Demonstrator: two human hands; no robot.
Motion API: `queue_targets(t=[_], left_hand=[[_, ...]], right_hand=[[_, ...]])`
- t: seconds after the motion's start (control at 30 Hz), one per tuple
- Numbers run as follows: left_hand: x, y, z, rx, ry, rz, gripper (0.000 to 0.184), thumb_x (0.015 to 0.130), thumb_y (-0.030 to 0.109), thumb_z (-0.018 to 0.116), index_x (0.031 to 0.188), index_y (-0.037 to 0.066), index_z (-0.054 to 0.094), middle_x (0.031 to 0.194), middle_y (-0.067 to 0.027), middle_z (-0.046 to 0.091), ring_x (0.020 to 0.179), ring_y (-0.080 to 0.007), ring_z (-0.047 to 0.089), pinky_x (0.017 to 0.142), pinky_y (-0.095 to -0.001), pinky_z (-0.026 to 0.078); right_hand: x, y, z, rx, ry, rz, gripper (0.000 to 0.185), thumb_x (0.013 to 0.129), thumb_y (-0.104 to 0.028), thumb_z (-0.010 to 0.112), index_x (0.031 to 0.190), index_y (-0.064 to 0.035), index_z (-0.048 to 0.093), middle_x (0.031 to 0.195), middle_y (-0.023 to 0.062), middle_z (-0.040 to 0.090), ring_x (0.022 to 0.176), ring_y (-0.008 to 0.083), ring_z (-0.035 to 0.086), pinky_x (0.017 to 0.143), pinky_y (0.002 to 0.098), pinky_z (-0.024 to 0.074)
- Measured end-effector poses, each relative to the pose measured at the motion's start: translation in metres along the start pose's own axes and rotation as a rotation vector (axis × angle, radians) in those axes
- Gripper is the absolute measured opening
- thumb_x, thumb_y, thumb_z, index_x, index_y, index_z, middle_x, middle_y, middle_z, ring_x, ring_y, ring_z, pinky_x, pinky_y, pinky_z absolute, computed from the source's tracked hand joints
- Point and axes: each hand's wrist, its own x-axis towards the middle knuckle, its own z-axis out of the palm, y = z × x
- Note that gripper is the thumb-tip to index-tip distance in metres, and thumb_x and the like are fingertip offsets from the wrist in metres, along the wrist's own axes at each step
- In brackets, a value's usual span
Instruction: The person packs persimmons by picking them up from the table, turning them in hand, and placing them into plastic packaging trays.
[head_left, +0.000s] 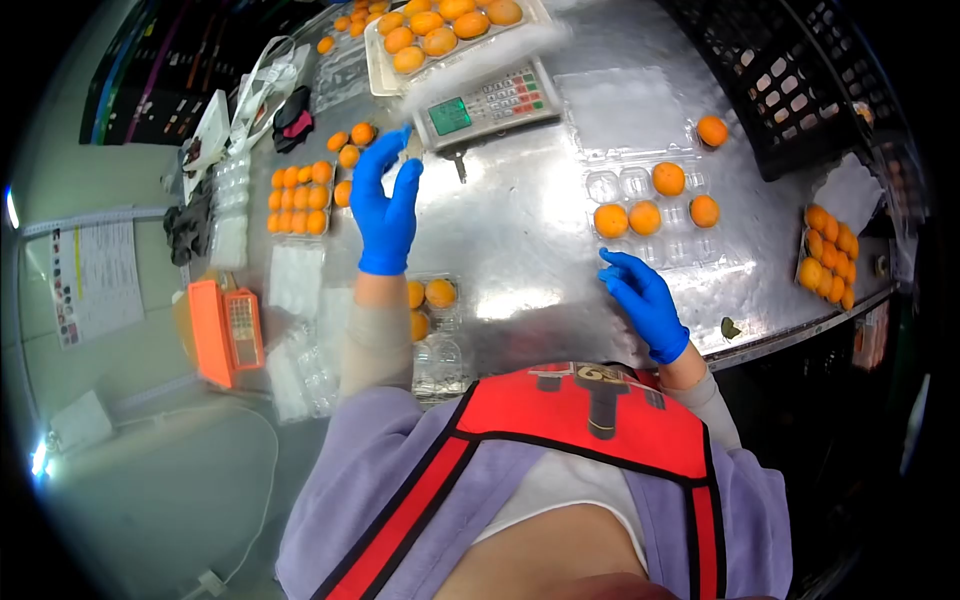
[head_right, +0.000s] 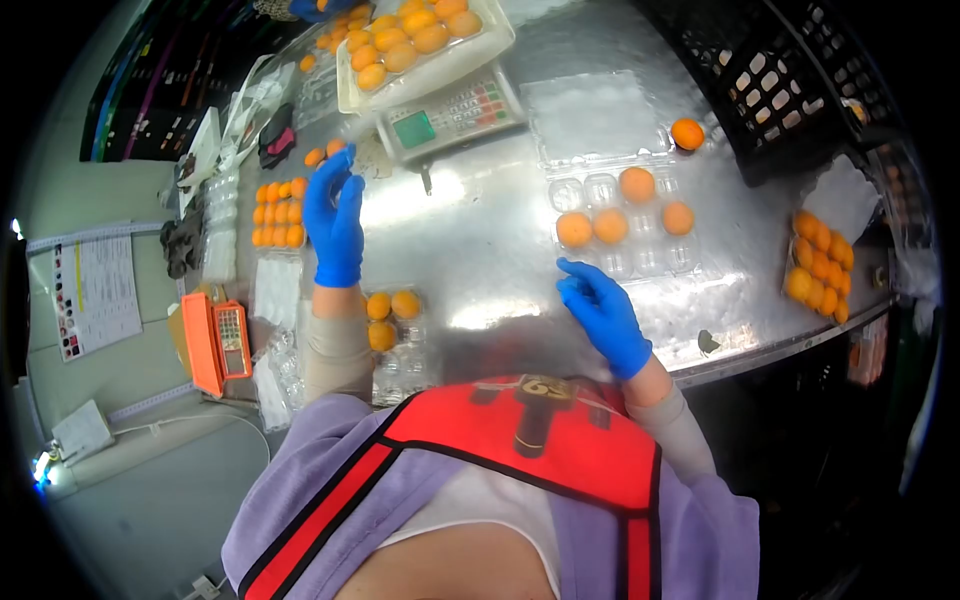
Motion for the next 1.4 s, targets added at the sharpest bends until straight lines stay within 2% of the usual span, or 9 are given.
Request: queue_targets(t=[0.3,0.5,0.63,0.7,0.83,0.93,1.13,1.3,1.4], left_hand=[[-0.019,-0.005,0.012,0.019,-0.035,-0.088,0.030,0.082,0.010,0.062,0.111,0.003,0.058,0.111,-0.0050,0.061,0.095,-0.0102,0.054,0.083,-0.0251,0.042],[-0.025,0.021,0.031,-0.084,-0.051,-0.046,0.029,0.079,0.003,0.061,0.108,0.003,0.058,0.113,-0.0088,0.060,0.097,-0.0151,0.056,0.083,-0.0272,0.043],[-0.042,0.027,0.041,-0.043,-0.129,-0.059,0.031,0.077,0.002,0.063,0.107,0.003,0.057,0.111,-0.0090,0.061,0.094,-0.0155,0.057,0.077,-0.0268,0.045],[-0.055,0.029,0.052,-0.060,-0.231,-0.097,0.034,0.077,0.003,0.063,0.110,0.004,0.056,0.111,-0.0068,0.060,0.088,-0.0130,0.056,0.071,-0.0247,0.046],[-0.082,0.028,0.087,-0.150,-0.481,-0.301,0.047,0.077,0.006,0.065,0.122,0.008,0.051,0.118,-0.0044,0.056,0.083,-0.0100,0.052,0.072,-0.0237,0.045],[-0.104,0.008,0.111,-0.313,-0.624,-0.566,0.065,0.078,0.010,0.066,0.137,0.011,0.037,0.124,-0.0104,0.049,0.090,-0.0135,0.051,0.081,-0.0285,0.045],[-0.121,0.000,0.131,-0.271,-0.608,-0.566,0.071,0.081,0.012,0.064,0.141,0.011,0.027,0.127,-0.0159,0.045,0.101,-0.0184,0.049,0.089,-0.0317,0.042],[-0.114,-0.003,0.122,-0.325,-0.578,-0.661,0.066,0.085,0.008,0.056,0.142,0.014,0.024,0.129,-0.0146,0.042,0.105,-0.0187,0.048,0.087,-0.0307,0.042],[-0.117,0.001,0.120,-0.295,-0.580,-0.658,0.066,0.085,0.009,0.056,0.142,0.014,0.025,0.129,-0.0147,0.042,0.106,-0.0185,0.048,0.086,-0.0300,0.042]], right_hand=[[-0.004,0.007,0.000,0.066,0.052,-0.005,0.035,0.086,-0.006,0.056,0.121,-0.0039,0.052,0.086,-0.0023,0.053,0.077,0.0044,0.047,0.071,0.0190,0.0403],[-0.017,-0.001,-0.008,-0.044,0.058,0.036,0.036,0.088,-0.009,0.054,0.123,-0.0050,0.051,0.091,-0.0005,0.056,0.081,0.0054,0.049,0.074,0.0195,0.0418],[-0.018,-0.002,-0.044,0.084,0.322,-0.030,0.035,0.088,-0.009,0.056,0.121,-0.0019,0.052,0.096,-0.0003,0.058,0.089,0.0070,0.053,0.082,0.0216,0.0436],[-0.011,-0.015,-0.073,0.002,0.541,-0.139,0.032,0.088,-0.008,0.055,0.118,0.0009,0.054,0.111,0.0055,0.058,0.099,0.0111,0.053,0.089,0.0245,0.0408],[0.004,0.020,-0.137,-0.345,0.898,-0.301,0.036,0.086,-0.012,0.057,0.120,-0.0023,0.052,0.108,0.0092,0.059,0.097,0.0169,0.056,0.085,0.0283,0.0436],[0.005,0.028,-0.142,-0.354,0.740,-0.019,0.040,0.085,-0.018,0.057,0.121,-0.0028,0.051,0.110,0.0128,0.059,0.100,0.0208,0.057,0.088,0.0301,0.0424],[-0.009,0.035,-0.092,-0.372,0.729,-0.025,0.041,0.083,-0.015,0.058,0.123,-0.0078,0.052,0.101,0.0079,0.062,0.085,0.0138,0.058,0.080,0.0275,0.0460],[-0.028,0.034,-0.103,-0.285,0.656,-0.113,0.040,0.083,-0.011,0.059,0.123,-0.0064,0.052,0.098,0.0041,0.061,0.085,0.0100,0.056,0.078,0.0246,0.0456],[-0.050,0.027,-0.145,-0.229,0.847,-0.155,0.036,0.085,-0.006,0.057,0.121,-0.0007,0.053,0.104,0.0040,0.059,0.092,0.0101,0.054,0.084,0.0235,0.0427]])
